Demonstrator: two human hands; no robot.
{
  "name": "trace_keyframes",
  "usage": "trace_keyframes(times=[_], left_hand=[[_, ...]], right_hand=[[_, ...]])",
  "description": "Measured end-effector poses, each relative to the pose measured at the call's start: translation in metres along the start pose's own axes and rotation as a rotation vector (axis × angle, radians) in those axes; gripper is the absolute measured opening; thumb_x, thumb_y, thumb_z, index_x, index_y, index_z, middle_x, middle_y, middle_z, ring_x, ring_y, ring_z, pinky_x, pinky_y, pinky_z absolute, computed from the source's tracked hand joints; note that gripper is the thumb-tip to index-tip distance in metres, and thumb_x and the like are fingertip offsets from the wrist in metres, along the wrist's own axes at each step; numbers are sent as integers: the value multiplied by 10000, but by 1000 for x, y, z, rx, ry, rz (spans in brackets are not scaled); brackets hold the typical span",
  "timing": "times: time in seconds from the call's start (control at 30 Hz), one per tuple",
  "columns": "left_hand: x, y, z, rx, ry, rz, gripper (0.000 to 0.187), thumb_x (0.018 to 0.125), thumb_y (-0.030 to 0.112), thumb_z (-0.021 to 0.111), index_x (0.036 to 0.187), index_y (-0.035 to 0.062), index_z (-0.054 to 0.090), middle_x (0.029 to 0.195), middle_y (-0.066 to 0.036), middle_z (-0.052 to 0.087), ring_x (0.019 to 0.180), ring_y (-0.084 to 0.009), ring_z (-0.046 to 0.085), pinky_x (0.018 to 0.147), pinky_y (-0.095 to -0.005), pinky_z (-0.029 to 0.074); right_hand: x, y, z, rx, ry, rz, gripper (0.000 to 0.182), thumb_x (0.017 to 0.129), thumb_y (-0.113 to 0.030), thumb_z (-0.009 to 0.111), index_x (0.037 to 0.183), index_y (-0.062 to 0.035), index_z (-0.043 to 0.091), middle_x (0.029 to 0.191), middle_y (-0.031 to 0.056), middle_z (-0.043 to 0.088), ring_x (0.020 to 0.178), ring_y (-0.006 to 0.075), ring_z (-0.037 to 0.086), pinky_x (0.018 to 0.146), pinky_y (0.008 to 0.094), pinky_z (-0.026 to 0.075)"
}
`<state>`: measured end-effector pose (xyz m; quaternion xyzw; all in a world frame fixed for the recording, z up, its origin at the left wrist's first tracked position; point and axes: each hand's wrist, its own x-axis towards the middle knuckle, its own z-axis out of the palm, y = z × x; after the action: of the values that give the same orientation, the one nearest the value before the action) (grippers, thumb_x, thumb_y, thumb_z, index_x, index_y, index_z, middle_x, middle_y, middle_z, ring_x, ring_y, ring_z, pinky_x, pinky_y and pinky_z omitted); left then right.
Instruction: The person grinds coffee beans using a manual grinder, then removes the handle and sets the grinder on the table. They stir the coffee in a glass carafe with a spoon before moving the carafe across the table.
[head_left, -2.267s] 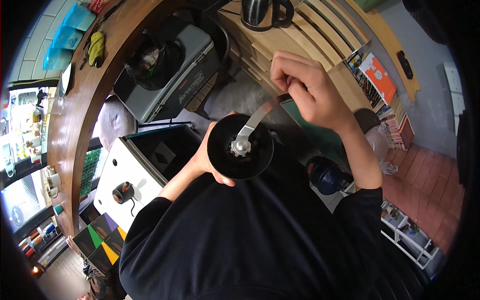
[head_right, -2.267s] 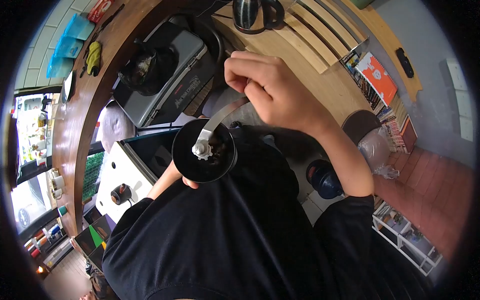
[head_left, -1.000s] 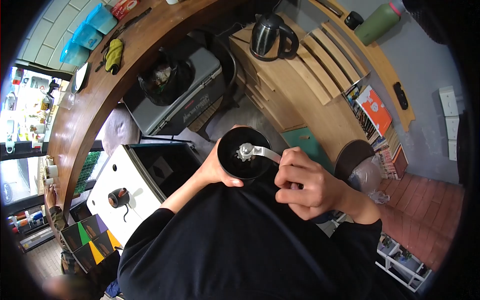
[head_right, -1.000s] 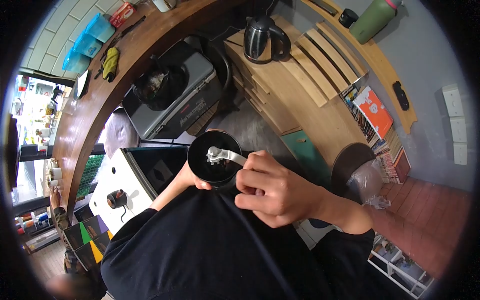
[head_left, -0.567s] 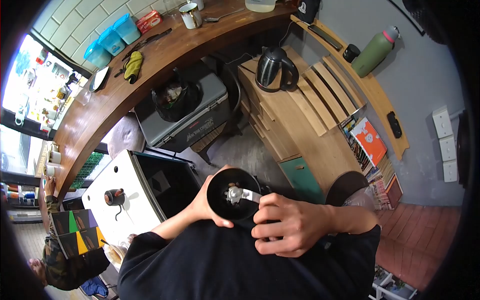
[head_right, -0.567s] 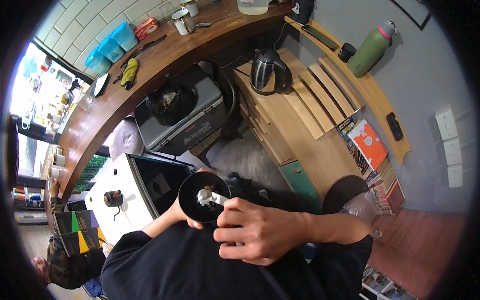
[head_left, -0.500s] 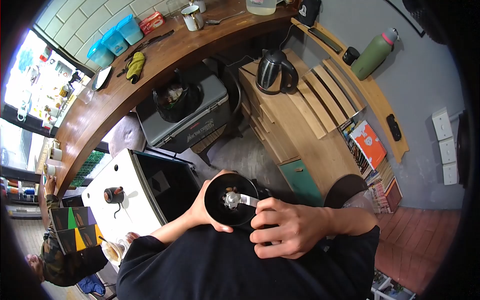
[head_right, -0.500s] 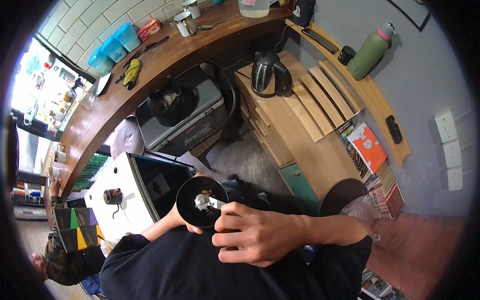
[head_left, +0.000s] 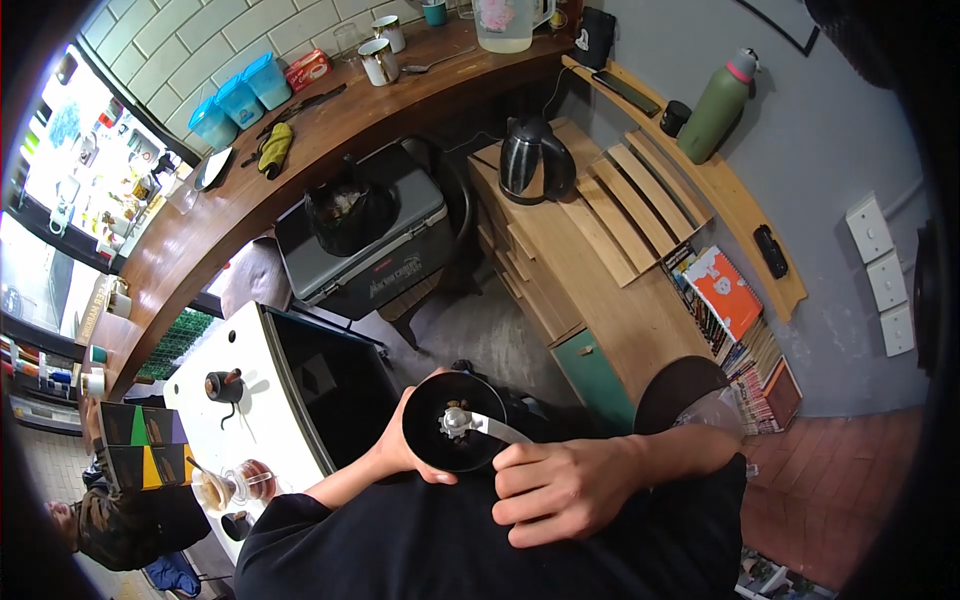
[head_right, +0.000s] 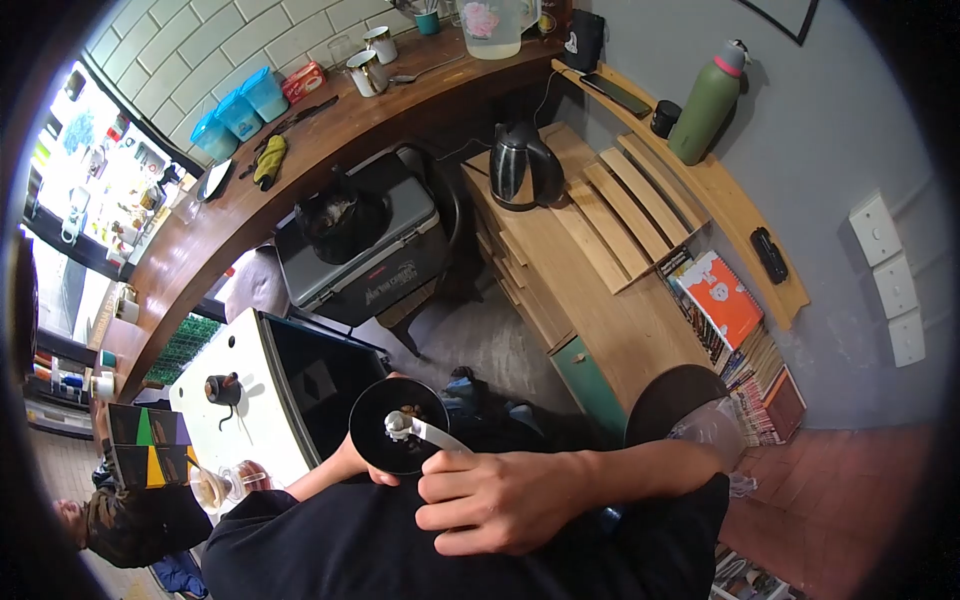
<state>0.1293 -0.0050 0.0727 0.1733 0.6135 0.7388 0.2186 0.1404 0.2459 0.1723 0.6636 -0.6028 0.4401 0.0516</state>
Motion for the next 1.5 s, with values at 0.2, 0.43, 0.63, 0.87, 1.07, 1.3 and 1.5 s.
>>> trace_keyframes(times=[0.2, 0.43, 0.63, 0.87, 1.07, 1.3, 1.5], left_hand=[[34, -12, -8, -112, -228, -47, 1074, 445, 517, 976, 1276, -16, 555, 1141, -60, 629, 1040, -163, 596, 942, -348, 484], [42, -3, -5, 67, -286, 197, 1110, 441, 502, 972, 1319, -18, 535, 1255, -112, 585, 1125, -214, 595, 976, -374, 478], [42, -11, -4, 31, -307, 162, 1126, 422, 530, 958, 1306, -28, 538, 1230, -116, 590, 1113, -219, 596, 972, -378, 476], [27, -1, 2, 58, -282, 125, 1107, 429, 486, 973, 1306, -29, 535, 1180, -103, 621, 1055, -206, 634, 929, -350, 506], [52, -4, 12, 387, -147, 84, 951, 500, 394, 959, 1258, -1, 544, 1098, -114, 664, 1020, -199, 652, 932, -373, 514], [59, -3, 14, 186, -104, 36, 922, 493, 375, 930, 1251, -1, 563, 1103, -107, 663, 1032, -218, 644, 939, -373, 507], [64, 19, 19, 258, -297, -47, 1025, 461, 457, 990, 1270, 13, 543, 1144, -79, 664, 1049, -165, 638, 932, -354, 520]], right_hand=[[6, -9, 6, 20, -61, 33, 118, 754, -123, 643, 799, -30, 585, 915, 107, 573, 914, 258, 567, 912, 383, 437], [-2, -15, 5, 95, -131, 139, 189, 678, -98, 696, 808, -32, 575, 897, 102, 558, 895, 251, 562, 846, 378, 453], [4, -10, 8, 144, -43, 83, 182, 674, -116, 683, 777, -45, 551, 835, 80, 512, 832, 237, 547, 761, 356, 453], [4, -25, 20, 8, -36, 68, 164, 774, -180, 608, 745, -40, 526, 787, 76, 495, 773, 228, 532, 731, 360, 444], [23, -11, 33, -96, -36, 37, 159, 759, -173, 608, 730, -33, 538, 806, 96, 531, 814, 249, 554, 777, 378, 448], [61, 16, 34, -192, -90, 78, 168, 764, -188, 611, 700, -50, 541, 745, 78, 522, 753, 232, 546, 739, 370, 444], [93, 39, 54, -147, -202, 105, 179, 783, -149, 625, 677, -4, 616, 755, 126, 619, 761, 269, 613, 774, 399, 479]])
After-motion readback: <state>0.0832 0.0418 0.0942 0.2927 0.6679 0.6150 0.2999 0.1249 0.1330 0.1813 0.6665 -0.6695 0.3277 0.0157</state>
